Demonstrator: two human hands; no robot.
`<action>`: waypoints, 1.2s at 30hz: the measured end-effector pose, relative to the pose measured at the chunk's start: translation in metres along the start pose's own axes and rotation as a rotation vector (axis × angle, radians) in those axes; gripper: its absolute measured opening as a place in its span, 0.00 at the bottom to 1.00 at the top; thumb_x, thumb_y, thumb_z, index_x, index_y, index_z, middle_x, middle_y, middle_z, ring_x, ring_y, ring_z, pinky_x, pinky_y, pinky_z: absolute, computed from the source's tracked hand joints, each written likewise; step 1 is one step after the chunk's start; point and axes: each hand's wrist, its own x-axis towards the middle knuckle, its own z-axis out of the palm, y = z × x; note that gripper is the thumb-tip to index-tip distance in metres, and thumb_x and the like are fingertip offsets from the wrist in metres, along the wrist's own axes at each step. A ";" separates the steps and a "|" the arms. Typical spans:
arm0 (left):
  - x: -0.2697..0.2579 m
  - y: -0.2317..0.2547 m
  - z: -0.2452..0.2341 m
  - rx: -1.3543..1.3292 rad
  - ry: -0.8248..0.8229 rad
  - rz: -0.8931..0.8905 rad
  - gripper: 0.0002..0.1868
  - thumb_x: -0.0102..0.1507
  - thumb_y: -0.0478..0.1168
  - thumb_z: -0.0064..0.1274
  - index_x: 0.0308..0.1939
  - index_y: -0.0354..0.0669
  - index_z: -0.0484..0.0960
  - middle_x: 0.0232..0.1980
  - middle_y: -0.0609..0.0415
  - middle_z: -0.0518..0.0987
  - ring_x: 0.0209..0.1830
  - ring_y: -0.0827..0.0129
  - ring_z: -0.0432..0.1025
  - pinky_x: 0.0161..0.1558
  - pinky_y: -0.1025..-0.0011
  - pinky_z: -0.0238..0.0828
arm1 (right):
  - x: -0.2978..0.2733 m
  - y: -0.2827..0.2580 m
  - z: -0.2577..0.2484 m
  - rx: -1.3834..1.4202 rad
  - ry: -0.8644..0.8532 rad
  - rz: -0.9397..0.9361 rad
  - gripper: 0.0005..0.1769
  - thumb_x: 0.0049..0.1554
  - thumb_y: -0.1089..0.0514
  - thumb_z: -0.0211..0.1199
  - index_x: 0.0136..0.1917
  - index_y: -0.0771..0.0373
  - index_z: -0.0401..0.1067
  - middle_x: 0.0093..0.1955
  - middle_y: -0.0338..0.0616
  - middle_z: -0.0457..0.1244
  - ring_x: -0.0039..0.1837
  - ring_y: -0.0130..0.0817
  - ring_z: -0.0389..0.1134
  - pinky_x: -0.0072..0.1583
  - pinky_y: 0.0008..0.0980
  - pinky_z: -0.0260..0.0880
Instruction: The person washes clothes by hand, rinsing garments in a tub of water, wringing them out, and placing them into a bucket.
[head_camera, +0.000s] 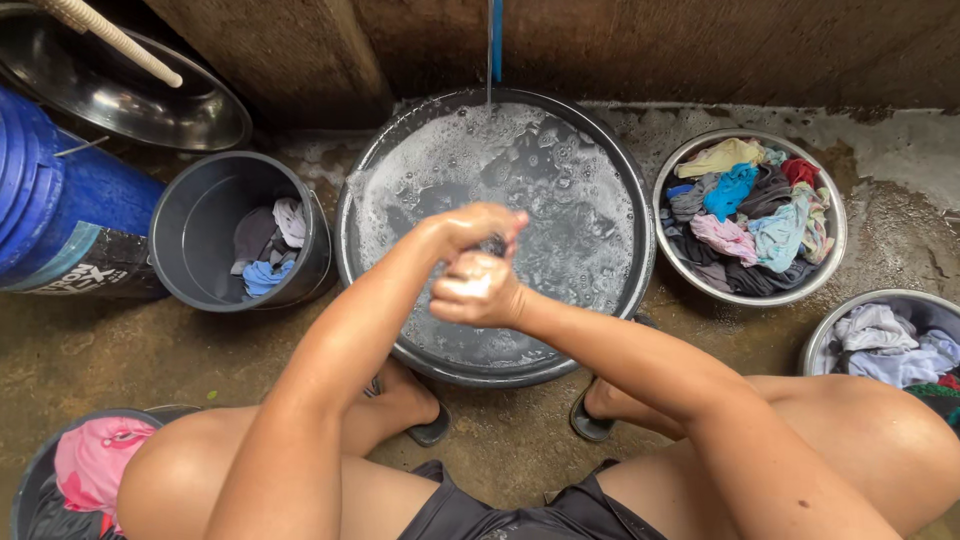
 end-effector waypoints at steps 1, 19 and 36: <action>0.009 -0.008 0.012 0.136 0.071 -0.174 0.19 0.71 0.49 0.51 0.36 0.35 0.80 0.38 0.45 0.80 0.40 0.61 0.75 0.53 0.54 0.73 | -0.014 -0.004 0.009 0.004 -0.122 -0.099 0.03 0.44 0.53 0.67 0.35 0.48 0.76 0.42 0.31 0.65 0.46 0.31 0.68 0.49 0.34 0.71; -0.082 -0.077 -0.053 -0.396 0.544 -0.172 0.22 0.67 0.57 0.53 0.29 0.43 0.80 0.32 0.55 0.77 0.32 0.67 0.71 0.36 0.64 0.71 | 0.001 -0.009 0.068 0.340 -0.277 0.079 0.18 0.39 0.61 0.66 0.46 0.55 0.74 0.47 0.44 0.63 0.53 0.47 0.64 0.54 0.47 0.65; -0.329 -0.121 -0.173 -0.313 1.711 0.301 0.17 0.70 0.39 0.51 0.58 0.31 0.76 0.57 0.39 0.77 0.58 0.57 0.74 0.59 0.63 0.68 | 0.114 -0.032 0.273 0.295 -0.487 0.802 0.30 0.52 0.60 0.68 0.67 0.61 0.65 0.70 0.60 0.58 0.72 0.64 0.55 0.68 0.57 0.55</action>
